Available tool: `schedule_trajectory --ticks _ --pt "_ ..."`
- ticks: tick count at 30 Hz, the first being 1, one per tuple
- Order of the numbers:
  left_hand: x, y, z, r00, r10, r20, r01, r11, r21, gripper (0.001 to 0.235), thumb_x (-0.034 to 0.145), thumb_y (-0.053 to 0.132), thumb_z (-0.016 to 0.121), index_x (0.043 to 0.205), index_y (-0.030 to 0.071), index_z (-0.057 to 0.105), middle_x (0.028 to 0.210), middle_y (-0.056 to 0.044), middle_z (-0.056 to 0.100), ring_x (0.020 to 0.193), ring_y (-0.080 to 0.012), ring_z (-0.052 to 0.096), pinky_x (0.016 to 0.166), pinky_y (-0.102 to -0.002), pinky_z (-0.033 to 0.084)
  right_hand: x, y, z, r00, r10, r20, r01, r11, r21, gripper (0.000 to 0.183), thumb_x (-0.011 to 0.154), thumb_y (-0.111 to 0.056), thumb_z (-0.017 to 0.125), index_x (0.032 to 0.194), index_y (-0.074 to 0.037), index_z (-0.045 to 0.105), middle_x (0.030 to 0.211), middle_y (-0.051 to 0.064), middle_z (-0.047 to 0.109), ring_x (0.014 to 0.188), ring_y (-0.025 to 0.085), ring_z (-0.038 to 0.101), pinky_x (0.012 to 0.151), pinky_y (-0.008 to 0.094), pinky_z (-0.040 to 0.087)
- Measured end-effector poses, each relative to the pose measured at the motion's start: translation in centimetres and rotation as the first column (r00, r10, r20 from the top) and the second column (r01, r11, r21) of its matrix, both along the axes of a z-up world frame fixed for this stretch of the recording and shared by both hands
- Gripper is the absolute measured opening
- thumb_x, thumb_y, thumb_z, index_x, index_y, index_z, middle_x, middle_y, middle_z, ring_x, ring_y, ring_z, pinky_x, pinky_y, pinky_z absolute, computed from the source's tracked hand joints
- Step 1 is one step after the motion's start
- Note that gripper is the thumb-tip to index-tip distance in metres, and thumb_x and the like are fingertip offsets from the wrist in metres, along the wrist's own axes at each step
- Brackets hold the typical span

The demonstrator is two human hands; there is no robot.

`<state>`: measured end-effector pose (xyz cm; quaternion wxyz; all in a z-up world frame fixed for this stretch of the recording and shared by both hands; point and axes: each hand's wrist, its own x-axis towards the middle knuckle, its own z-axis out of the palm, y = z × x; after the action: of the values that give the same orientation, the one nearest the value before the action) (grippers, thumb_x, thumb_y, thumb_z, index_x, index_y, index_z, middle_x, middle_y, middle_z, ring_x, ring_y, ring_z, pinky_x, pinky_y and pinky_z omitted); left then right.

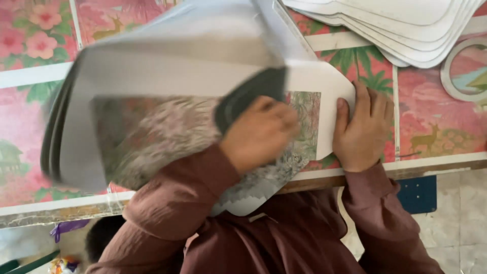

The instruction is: Manually folding and stacking decorative envelopes on a work table

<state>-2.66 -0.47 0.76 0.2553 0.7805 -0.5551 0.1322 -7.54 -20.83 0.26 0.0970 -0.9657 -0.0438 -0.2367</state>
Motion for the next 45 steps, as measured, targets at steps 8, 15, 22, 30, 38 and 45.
schedule_trajectory --ticks 8,15,22,30,38,45 --pt "-0.2 0.7 0.4 0.999 0.030 0.030 -0.036 0.970 0.239 0.046 0.101 0.039 0.047 0.142 0.020 0.044 0.145 0.004 0.046 0.136 -0.0244 0.040 0.107 -0.046 0.032 -0.1 -1.2 2.5 0.985 0.137 0.104 -0.136 0.990 -0.022 0.030 0.109 -0.016 0.058 0.111 0.009 0.075 0.095 0.021 0.073 0.078 0.030 0.069 0.066 0.037 0.051" --pt "-0.2 1.0 0.6 0.999 0.026 -0.030 -0.025 0.999 0.039 0.036 0.097 0.021 0.061 0.131 0.011 0.056 0.133 -0.001 0.058 0.125 -0.0276 0.053 0.102 -0.047 0.040 2.2 2.1 3.5 0.937 -0.100 -0.334 0.347 0.202 0.916 0.050 0.088 -0.053 0.043 0.106 -0.011 0.065 0.102 0.000 0.065 0.086 0.009 0.061 0.072 0.022 0.046" --pt "-0.2 0.2 -1.0 0.999 0.050 -0.002 -0.050 0.993 -0.105 0.020 0.092 0.016 0.058 0.110 0.007 0.063 0.115 -0.004 0.060 0.115 -0.0263 0.056 0.102 -0.047 0.040 2.9 7.8 4.1 0.992 0.096 -0.086 0.045 0.368 0.929 0.048 0.101 -0.041 0.035 0.128 -0.004 0.046 0.125 0.015 0.050 0.120 0.026 0.045 0.106 0.036 0.033" --pt "0.8 0.9 0.4 0.877 0.332 -0.346 -0.439 0.848 -0.299 0.030 0.093 0.032 0.052 0.079 0.011 0.069 0.089 -0.003 0.066 0.084 -0.0272 0.061 0.074 -0.042 0.045 2.8 8.2 2.1 1.000 0.011 -0.016 0.004 0.686 0.728 0.042 0.107 -0.024 0.033 0.137 0.002 0.044 0.134 0.023 0.048 0.128 0.036 0.043 0.111 0.045 0.030" --pt "1.1 0.9 0.2 0.824 0.446 -0.348 -0.506 0.857 -0.100 0.027 0.082 0.029 0.065 0.063 0.011 0.059 0.078 -0.002 0.054 0.078 -0.0250 0.054 0.069 -0.040 0.034 3.0 8.7 1.1 0.999 0.011 -0.033 0.015 0.714 0.700 0.040 0.105 -0.022 0.035 0.136 0.002 0.046 0.134 0.022 0.048 0.127 0.037 0.046 0.110 0.046 0.032" --pt "1.5 1.0 1.1 0.806 0.420 -0.417 -0.498 0.862 -0.095 0.030 0.077 0.028 0.073 0.089 0.004 0.059 0.099 -0.010 0.056 0.095 -0.0328 0.058 0.074 -0.043 0.041 1.5 4.9 1.4 0.991 0.133 -0.027 -0.074 0.702 0.708 0.035 0.103 -0.015 0.042 0.133 0.003 0.048 0.131 0.023 0.050 0.126 0.037 0.047 0.105 0.047 0.038"
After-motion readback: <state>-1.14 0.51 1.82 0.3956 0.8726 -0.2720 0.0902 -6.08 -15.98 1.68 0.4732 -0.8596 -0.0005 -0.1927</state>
